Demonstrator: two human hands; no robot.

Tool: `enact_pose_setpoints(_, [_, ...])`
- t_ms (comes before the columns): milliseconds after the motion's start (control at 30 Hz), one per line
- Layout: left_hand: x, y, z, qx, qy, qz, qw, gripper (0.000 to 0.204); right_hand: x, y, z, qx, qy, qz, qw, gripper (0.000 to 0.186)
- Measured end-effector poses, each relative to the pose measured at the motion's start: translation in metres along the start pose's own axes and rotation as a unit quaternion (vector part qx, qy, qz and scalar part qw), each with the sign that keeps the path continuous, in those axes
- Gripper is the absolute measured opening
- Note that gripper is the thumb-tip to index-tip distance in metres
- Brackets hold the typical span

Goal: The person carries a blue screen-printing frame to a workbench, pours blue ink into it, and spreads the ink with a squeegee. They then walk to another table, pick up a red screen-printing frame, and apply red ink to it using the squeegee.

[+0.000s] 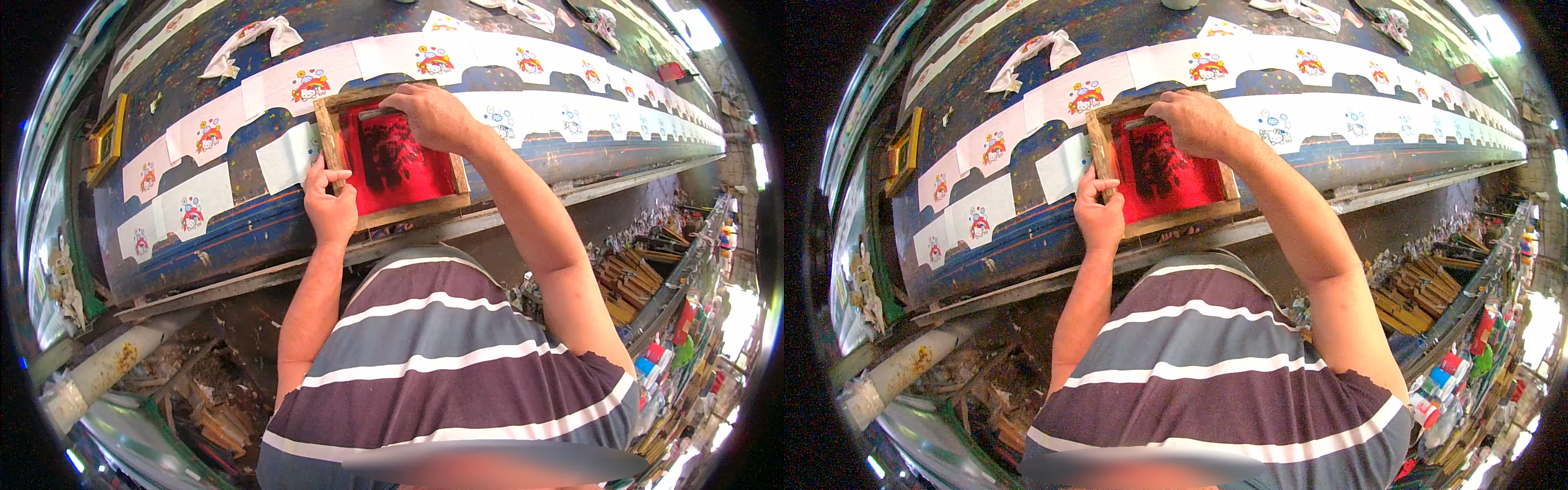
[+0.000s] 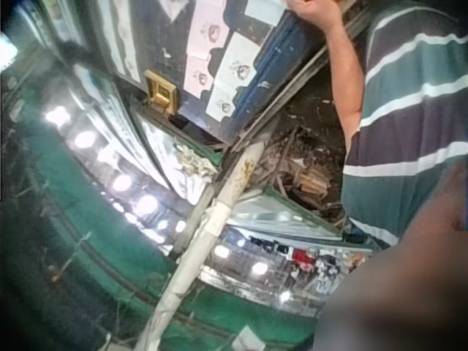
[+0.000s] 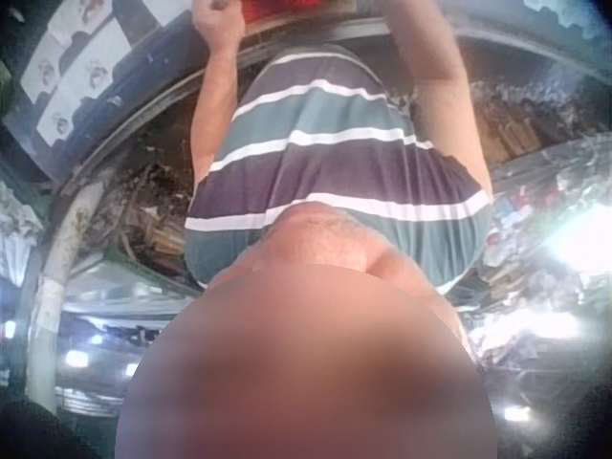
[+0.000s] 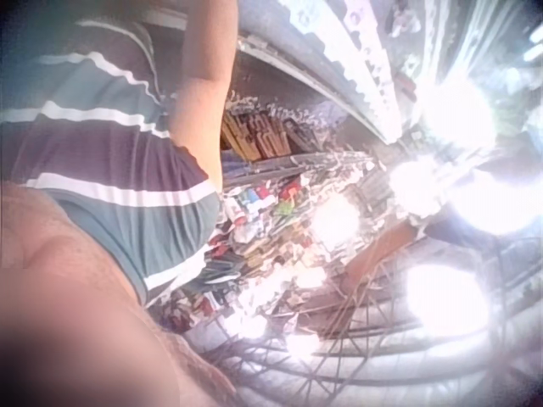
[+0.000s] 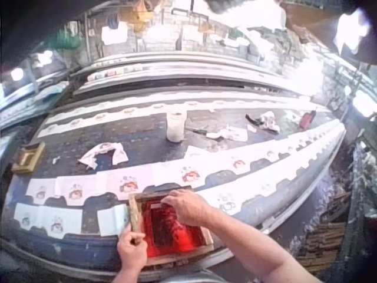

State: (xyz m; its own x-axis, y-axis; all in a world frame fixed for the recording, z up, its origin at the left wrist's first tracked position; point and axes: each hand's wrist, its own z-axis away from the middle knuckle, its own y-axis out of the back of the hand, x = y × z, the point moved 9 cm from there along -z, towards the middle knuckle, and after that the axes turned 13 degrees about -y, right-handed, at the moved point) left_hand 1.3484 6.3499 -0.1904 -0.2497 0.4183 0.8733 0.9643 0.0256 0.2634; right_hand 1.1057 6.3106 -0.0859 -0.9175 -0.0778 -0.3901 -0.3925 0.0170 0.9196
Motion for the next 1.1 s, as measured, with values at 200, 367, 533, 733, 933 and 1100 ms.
enact_pose_setpoints(200, [0.008,0.000,-0.001,-0.003,-0.011,-0.034,0.999,0.020,-0.021,-0.020,0.049,0.012,0.048,0.039,0.998,0.043])
enact_pose_setpoints(367, [0.010,0.000,-0.001,-0.010,-0.013,-0.054,0.998,0.018,-0.050,-0.026,0.109,0.024,0.053,0.028,0.998,0.037])
enact_pose_setpoints(533, [0.008,-0.001,0.000,-0.012,-0.011,-0.053,0.998,0.018,-0.064,-0.027,0.142,-0.009,0.021,0.004,1.000,0.037])
enact_pose_setpoints(733, [0.009,0.000,-0.001,-0.011,0.004,-0.040,0.999,0.019,-0.051,-0.015,0.160,-0.027,0.014,-0.103,0.994,0.042])
enact_pose_setpoints(933, [0.038,0.004,-0.004,-0.006,-0.083,-0.090,0.992,0.019,0.022,0.016,0.196,0.183,-0.137,-0.200,0.953,0.042])
enact_pose_setpoints(1100, [0.063,-0.010,-0.001,0.003,-0.102,-0.076,0.992,0.019,0.070,0.000,0.220,0.123,-0.153,-0.407,0.892,0.034])
